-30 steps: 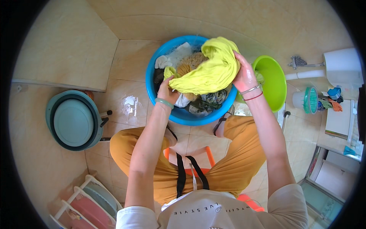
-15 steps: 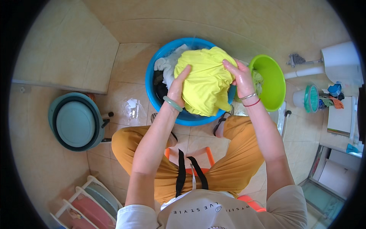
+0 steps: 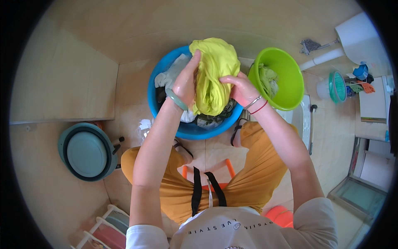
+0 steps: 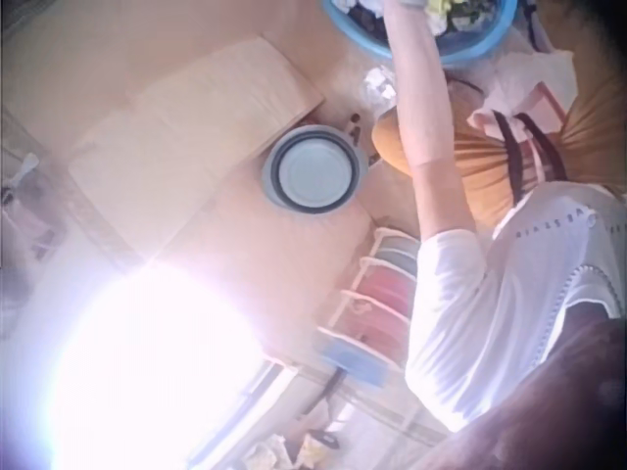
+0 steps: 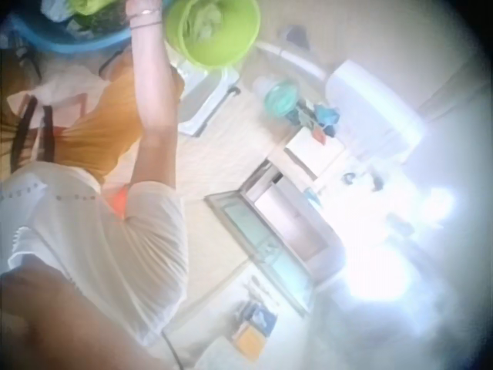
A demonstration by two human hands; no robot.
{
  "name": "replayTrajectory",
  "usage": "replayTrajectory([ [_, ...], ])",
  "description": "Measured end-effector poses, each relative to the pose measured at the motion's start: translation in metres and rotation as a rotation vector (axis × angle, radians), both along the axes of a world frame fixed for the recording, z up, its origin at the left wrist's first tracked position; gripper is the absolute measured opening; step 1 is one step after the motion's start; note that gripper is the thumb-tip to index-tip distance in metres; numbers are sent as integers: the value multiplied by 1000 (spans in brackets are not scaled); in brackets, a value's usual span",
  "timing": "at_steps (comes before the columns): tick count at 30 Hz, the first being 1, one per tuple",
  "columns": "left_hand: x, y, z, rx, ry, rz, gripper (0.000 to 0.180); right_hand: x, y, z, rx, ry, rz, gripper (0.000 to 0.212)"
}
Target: The person hand-washes a load of mixed-color clothes in a blue basin filled with water. They repeatedly submerge, agitate, and wring out individual garments, including white, yellow, and patterned items, before transferring them into a green bucket.
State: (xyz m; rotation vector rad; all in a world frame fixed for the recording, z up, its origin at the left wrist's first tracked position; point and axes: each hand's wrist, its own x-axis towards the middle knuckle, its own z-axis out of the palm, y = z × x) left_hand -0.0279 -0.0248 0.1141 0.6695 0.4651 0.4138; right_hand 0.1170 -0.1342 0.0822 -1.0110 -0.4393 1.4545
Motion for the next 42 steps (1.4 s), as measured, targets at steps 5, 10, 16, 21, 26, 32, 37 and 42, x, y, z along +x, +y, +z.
replayTrajectory([
  [5,15,-2,-7,-78,69,38,48,29,-17,23,97,182,-101,43],
  [10,57,-23,-8,401,329,172,49,44,-28,48,97,99,-148,44],
  [16,86,-21,12,512,308,125,57,81,-40,37,121,178,-407,33],
  [21,112,-44,-33,-184,381,-81,88,120,-60,60,235,280,-568,29],
  [26,173,-67,-50,-423,-305,-301,79,151,-90,49,251,232,-598,31],
  [32,255,-80,-48,-189,11,-304,53,197,-132,-3,95,89,-599,34],
  [37,290,-92,-100,-154,168,-292,51,233,-145,-63,-111,35,-544,41],
  [42,297,-114,-118,-179,215,-346,66,273,-158,-122,-273,-88,-547,42],
])
